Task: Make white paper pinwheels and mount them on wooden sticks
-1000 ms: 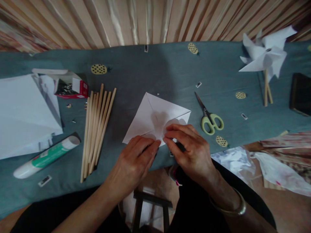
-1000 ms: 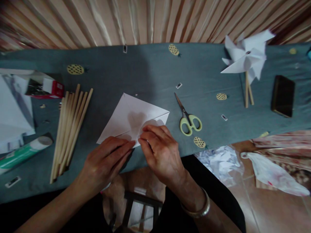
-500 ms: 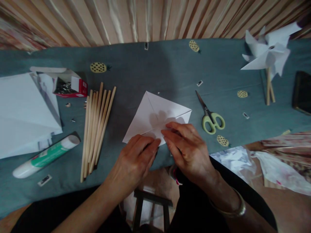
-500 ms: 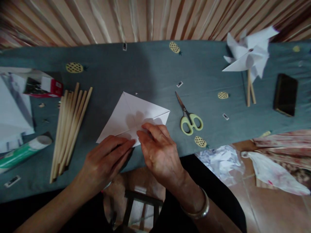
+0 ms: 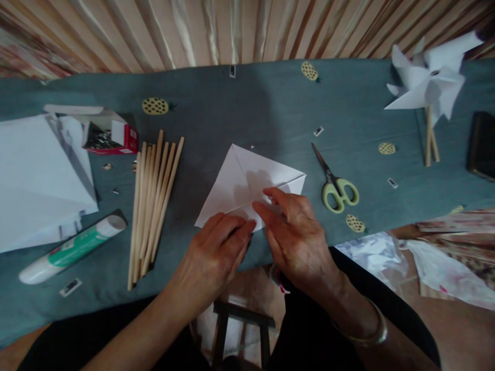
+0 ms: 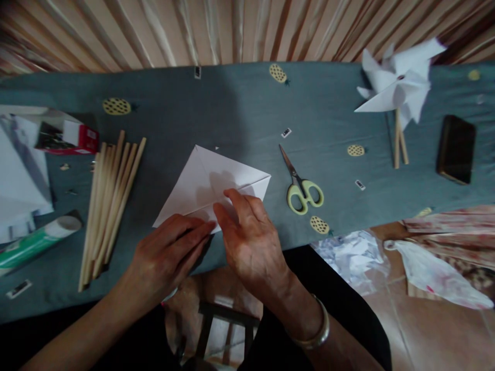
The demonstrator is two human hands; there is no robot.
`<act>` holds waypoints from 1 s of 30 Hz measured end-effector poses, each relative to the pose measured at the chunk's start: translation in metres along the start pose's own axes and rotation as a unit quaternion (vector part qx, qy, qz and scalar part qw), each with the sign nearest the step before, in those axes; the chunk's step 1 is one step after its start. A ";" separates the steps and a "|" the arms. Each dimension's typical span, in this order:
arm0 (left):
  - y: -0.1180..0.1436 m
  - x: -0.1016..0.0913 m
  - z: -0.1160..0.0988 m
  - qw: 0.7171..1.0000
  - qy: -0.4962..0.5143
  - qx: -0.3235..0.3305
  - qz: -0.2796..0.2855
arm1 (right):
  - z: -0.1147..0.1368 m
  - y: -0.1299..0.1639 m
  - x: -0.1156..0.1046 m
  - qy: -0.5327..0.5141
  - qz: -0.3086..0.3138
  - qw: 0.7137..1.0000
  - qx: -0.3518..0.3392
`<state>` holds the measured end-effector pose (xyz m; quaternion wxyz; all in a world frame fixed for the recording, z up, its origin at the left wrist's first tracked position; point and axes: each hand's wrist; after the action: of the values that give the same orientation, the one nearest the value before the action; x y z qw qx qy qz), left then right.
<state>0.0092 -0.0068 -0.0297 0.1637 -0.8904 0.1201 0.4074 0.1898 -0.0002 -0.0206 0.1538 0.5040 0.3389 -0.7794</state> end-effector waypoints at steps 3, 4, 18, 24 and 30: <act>0.000 0.000 0.000 1.000 0.003 -0.001 0.001 | 0.000 0.000 0.000 0.005 0.003 1.000 -0.001; 0.000 0.000 -0.001 1.000 0.004 0.000 0.002 | 0.000 0.000 0.000 0.006 0.004 1.000 -0.002; 0.000 -0.001 0.001 1.000 -0.001 -0.002 0.007 | -0.001 0.000 0.000 0.006 -0.002 1.000 -0.003; 0.000 -0.001 0.001 1.000 0.000 -0.001 0.006 | 0.001 0.000 0.004 0.017 -0.008 1.000 -0.003; 0.001 -0.001 0.000 1.000 0.001 -0.001 0.008 | 0.005 0.001 0.010 0.015 -0.001 1.000 0.008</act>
<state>0.0087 -0.0075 -0.0291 0.1595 -0.8901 0.1265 0.4078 0.1822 -0.0032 -0.0285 0.1439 0.5170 0.3352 -0.7744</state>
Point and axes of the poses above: each hand's wrist, its own y-axis away from the middle knuckle, its own x-axis out of the palm, z = x × y, and after that the axes turned 13 degrees about -x, right-handed
